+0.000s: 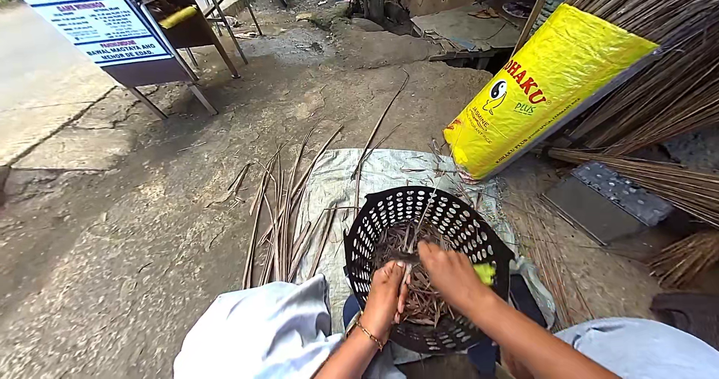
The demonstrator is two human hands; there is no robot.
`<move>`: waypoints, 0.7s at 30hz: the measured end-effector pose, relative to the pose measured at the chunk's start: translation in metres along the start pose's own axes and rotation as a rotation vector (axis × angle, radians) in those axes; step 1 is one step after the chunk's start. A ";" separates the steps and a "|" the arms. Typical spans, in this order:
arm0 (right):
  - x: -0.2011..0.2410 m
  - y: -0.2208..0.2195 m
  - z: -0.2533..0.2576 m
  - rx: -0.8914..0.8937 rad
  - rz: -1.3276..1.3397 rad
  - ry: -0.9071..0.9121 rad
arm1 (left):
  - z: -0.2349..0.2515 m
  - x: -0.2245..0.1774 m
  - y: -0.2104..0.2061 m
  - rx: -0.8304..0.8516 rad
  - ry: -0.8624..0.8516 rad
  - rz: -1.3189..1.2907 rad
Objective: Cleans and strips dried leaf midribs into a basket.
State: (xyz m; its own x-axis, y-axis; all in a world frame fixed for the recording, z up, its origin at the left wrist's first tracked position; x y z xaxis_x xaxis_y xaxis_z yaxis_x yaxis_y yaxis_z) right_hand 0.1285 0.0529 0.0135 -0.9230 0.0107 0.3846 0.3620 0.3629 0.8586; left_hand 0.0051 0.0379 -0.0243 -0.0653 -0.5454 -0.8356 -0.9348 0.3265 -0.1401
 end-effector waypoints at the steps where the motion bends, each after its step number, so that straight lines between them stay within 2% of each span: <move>1: -0.008 0.007 0.008 0.011 -0.003 -0.059 | 0.000 -0.002 -0.001 0.001 -0.004 0.020; 4: -0.059 0.039 0.034 -0.059 0.022 -0.302 | 0.000 -0.006 -0.004 0.006 -0.044 0.126; 7: -0.088 0.059 0.039 -0.089 0.012 -0.402 | -0.002 -0.002 -0.008 0.027 -0.057 0.172; 9: -0.070 0.052 0.031 -0.046 0.037 -0.342 | -0.002 0.000 -0.007 0.029 -0.025 0.099; 13: -0.012 0.009 0.006 0.010 0.039 -0.053 | -0.002 0.000 -0.002 0.073 0.051 -0.118; 14: -0.009 0.005 0.004 0.023 0.039 -0.037 | -0.003 -0.001 -0.003 0.096 0.069 -0.165; 16: -0.023 0.014 0.013 0.035 0.063 -0.119 | -0.007 -0.002 -0.006 0.155 0.101 -0.250; 19: -0.085 0.044 0.037 -0.025 0.110 -0.394 | -0.011 -0.002 -0.011 0.254 0.145 -0.357; 21: -0.121 0.060 0.042 -0.091 0.131 -0.505 | -0.011 0.000 -0.012 0.308 0.155 -0.400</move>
State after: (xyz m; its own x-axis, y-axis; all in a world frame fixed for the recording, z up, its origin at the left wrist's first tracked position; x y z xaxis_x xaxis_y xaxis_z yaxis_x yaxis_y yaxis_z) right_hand 0.2561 0.1126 0.0040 -0.8088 0.5064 0.2989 0.4679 0.2465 0.8487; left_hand 0.0123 0.0255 -0.0167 0.2033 -0.7741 -0.5995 -0.7527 0.2680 -0.6013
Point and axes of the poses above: each hand's wrist, its own z-axis towards the middle knuckle, its own y-axis out of the back of the hand, x = y × z, the point moved 6 cm from there along z, towards the middle knuckle, and after that the axes turned 10 degrees about z, right-handed, at the moved point
